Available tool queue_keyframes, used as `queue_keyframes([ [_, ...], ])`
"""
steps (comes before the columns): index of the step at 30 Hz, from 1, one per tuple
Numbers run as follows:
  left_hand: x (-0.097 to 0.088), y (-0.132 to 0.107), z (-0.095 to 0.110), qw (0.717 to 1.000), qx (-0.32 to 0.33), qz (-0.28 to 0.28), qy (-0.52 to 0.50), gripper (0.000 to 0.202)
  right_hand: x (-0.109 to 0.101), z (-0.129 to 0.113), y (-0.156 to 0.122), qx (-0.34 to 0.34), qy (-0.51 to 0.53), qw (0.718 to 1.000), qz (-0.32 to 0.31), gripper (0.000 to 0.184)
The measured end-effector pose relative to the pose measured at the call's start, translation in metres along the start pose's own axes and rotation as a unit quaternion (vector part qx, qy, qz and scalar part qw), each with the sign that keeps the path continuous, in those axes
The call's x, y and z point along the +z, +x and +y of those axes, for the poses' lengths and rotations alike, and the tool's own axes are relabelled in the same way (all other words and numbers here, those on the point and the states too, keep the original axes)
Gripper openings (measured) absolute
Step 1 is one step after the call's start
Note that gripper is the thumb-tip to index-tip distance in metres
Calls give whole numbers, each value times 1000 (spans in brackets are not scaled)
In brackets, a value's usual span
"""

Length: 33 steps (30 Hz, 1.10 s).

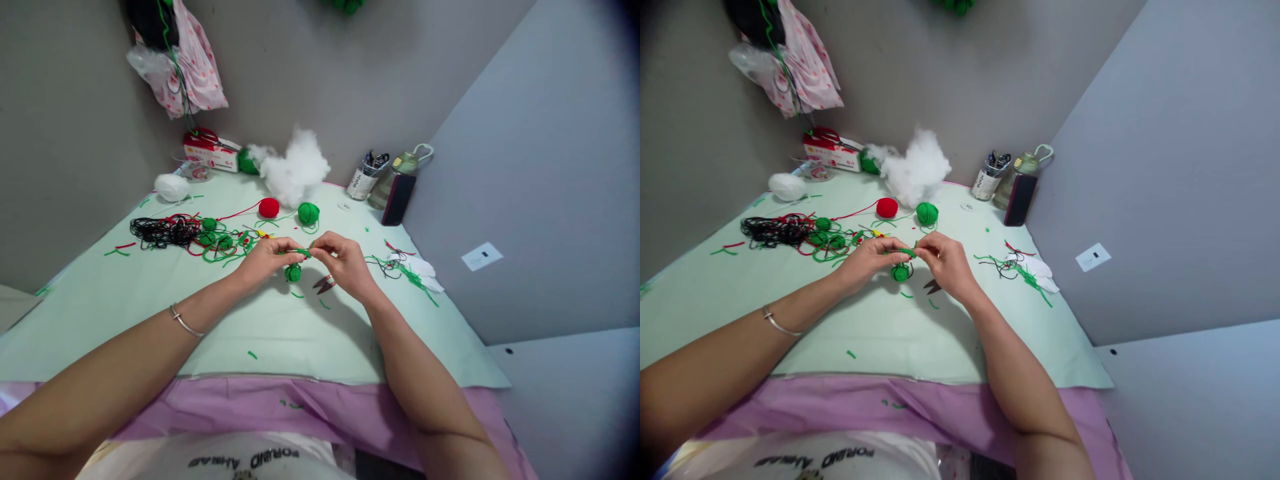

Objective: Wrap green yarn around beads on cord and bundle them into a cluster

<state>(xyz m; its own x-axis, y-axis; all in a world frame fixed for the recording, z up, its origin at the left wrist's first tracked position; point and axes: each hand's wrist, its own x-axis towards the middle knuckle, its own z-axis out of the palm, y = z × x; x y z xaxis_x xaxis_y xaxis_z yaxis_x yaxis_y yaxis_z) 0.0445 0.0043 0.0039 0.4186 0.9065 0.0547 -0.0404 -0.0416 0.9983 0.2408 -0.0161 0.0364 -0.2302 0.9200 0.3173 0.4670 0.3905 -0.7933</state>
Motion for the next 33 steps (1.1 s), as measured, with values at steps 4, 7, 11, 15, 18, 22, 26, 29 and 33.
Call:
queue_keyframes([
  [4,0,2,-4,1000,-13,-3,-20,33,-2,1,1,6,2,1000,20,18],
  [7,1,2,-5,999,-29,-19,-14,33,-2,1,0,-48,-27,997,58,17],
  [11,1,2,-5,998,-21,-54,19,28,3,-3,-2,-53,-52,997,-3,11],
  [15,0,2,-8,996,-12,-73,42,26,4,-6,-3,7,-32,998,-61,11],
  [18,1,2,-11,995,-23,-78,62,25,4,-7,-4,35,-36,995,-90,14],
  [22,4,0,-8,992,-35,-89,78,27,10,-8,-5,13,-95,993,-74,8],
  [26,7,-1,0,993,-29,-87,68,33,15,-6,2,22,-14,998,56,6],
  [29,6,-1,4,992,-38,-99,62,35,12,-2,9,69,104,985,122,12],
  [33,4,-2,4,988,-55,-129,57,36,4,5,12,99,167,976,103,25],
])
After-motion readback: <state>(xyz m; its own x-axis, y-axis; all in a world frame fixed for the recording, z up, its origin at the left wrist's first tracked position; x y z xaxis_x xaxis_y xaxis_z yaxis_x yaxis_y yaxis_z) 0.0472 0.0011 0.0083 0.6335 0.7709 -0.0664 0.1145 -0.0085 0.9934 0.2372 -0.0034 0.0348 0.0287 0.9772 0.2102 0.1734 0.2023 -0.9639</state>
